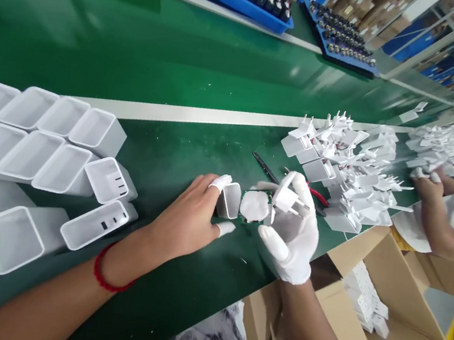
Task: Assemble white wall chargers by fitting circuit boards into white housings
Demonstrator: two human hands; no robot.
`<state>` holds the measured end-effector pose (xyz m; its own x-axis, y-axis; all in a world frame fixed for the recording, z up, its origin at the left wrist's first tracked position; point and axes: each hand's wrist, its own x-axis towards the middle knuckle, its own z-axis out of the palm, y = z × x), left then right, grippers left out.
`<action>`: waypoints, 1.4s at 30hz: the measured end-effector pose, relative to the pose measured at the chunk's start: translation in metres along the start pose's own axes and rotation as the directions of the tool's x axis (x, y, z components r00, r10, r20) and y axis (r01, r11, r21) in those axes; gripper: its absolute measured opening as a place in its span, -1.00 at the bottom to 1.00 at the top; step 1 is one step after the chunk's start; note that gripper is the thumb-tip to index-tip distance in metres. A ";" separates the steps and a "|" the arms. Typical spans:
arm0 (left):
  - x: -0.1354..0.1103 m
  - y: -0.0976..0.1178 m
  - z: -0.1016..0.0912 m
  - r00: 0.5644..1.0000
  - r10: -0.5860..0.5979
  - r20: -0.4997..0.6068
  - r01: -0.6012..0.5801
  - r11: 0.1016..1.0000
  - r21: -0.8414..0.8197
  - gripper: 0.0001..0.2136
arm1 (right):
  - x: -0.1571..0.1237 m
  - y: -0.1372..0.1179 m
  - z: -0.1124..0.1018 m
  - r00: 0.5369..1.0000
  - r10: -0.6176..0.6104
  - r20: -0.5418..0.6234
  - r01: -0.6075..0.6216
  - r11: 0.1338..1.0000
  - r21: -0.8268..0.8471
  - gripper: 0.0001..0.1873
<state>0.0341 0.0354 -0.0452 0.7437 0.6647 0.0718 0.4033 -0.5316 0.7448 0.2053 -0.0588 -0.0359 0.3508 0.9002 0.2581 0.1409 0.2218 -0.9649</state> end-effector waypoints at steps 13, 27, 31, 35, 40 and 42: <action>0.005 -0.015 0.001 0.998 0.007 0.060 0.007 0.974 -0.225 -0.50 | 0.013 0.008 -0.003 0.971 0.023 0.238 -0.035 0.998 0.045 -0.15; 0.006 -0.018 0.001 0.984 -0.065 0.164 0.092 0.982 -0.165 -0.39 | 0.012 0.008 -0.007 0.959 0.043 0.281 -0.055 0.998 0.035 -0.06; 0.004 -0.022 0.004 0.994 -0.013 0.108 0.026 0.992 -0.121 -0.43 | 0.012 0.009 -0.010 0.950 0.052 0.309 -0.054 0.999 0.000 -0.01; 0.002 -0.024 0.005 0.997 0.028 0.073 -0.022 0.996 -0.081 -0.46 | 0.011 0.007 -0.010 0.945 0.064 0.320 -0.055 0.998 -0.036 -0.02; 0.002 -0.025 0.004 0.997 0.047 0.055 -0.043 0.996 -0.073 -0.50 | 0.008 0.006 -0.011 0.939 0.085 0.333 -0.048 0.992 -0.118 -0.03; 0.003 -0.025 0.005 0.998 0.042 0.056 -0.038 0.997 -0.074 -0.52 | 0.009 0.005 -0.010 0.942 0.062 0.329 -0.008 0.986 -0.164 -0.05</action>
<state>0.0293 0.0482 -0.0669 0.7886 0.6113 0.0661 0.3343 -0.5164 0.7884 0.2186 -0.0536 -0.0383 0.0350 0.9853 0.1675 0.2882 0.1505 -0.9457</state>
